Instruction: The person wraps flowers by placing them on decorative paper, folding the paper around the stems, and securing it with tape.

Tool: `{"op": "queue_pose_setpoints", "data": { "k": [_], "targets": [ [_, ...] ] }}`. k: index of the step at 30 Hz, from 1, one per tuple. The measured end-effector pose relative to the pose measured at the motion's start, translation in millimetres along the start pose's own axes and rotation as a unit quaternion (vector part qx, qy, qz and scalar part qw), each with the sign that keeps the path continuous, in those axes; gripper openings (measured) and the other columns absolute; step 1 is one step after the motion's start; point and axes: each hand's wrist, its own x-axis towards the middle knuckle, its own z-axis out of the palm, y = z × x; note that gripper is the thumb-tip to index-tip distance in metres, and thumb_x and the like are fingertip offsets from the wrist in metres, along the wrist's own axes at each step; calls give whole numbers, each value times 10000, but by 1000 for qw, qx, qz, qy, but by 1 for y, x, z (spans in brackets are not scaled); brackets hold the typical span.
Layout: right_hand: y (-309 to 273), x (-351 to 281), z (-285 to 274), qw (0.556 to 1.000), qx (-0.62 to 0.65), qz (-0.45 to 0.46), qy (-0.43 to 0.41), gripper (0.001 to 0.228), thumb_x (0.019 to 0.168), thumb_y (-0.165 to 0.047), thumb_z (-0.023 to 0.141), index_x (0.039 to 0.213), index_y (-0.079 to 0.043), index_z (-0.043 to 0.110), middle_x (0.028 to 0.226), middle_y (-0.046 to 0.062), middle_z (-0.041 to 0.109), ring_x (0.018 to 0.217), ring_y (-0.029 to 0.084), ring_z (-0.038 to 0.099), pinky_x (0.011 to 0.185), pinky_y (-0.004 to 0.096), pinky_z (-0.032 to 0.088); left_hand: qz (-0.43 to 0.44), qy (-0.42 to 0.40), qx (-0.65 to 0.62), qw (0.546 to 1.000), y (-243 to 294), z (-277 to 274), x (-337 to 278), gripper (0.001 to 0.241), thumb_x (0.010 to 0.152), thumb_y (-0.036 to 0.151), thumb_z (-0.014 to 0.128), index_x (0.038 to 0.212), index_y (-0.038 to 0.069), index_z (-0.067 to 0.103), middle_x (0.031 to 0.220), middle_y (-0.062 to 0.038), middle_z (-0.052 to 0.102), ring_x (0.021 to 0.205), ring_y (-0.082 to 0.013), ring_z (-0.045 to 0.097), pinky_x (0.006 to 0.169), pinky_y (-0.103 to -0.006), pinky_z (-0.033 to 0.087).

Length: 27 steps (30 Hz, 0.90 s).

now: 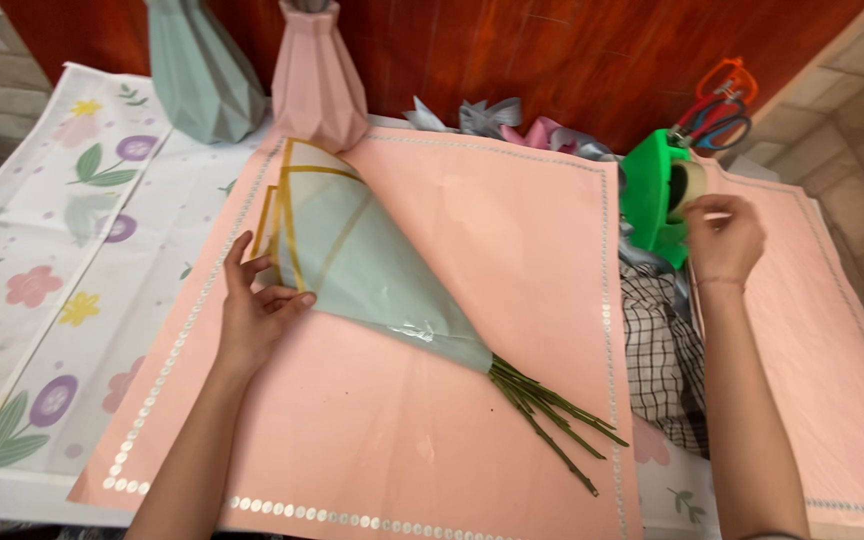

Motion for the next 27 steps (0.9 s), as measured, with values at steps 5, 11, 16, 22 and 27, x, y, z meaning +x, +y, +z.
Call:
{"op": "queue_pose_setpoints", "data": {
  "k": [5,11,16,22,27],
  "targets": [
    [95,47,20,977,-85,137,-141,473,932,-546,575,935,-108,754,893,164,697,865,439,607,762,501,429,-44,2,-14,999,10,2,-3,1008,701,3,763,1503,259,208,1149,-44,433,748,-133,619,806,-232,449],
    [65,46,28,905,122,338,-229,323,852,-441,703,928,-127,712,612,14,369,525,152,266,464,299,223,-45,1,-17,999,7,1,-1,1005,704,-19,756,1503,263,216,1136,-53,429,740,-129,626,812,-232,455],
    [82,65,42,912,28,345,-220,371,731,-461,792,899,-133,750,709,81,499,526,219,396,413,419,330,-42,-8,-9,999,5,1,0,1006,710,-20,753,1509,254,207,1132,-53,431,742,-142,629,794,-236,449],
    [39,64,13,910,35,339,-238,213,845,-339,744,957,-158,756,783,-70,696,561,128,393,451,355,368,-37,-10,-9,999,5,1,1,1004,713,-17,754,1506,263,206,1137,-50,436,754,-135,636,781,-233,444],
    [32,51,-9,908,91,336,-236,213,826,-354,767,945,-179,752,787,-34,698,828,38,526,652,317,355,-31,-13,-3,999,5,1,1,1001,711,-15,758,1504,269,217,1140,-62,446,756,-138,643,787,-230,450]
  ]
}}
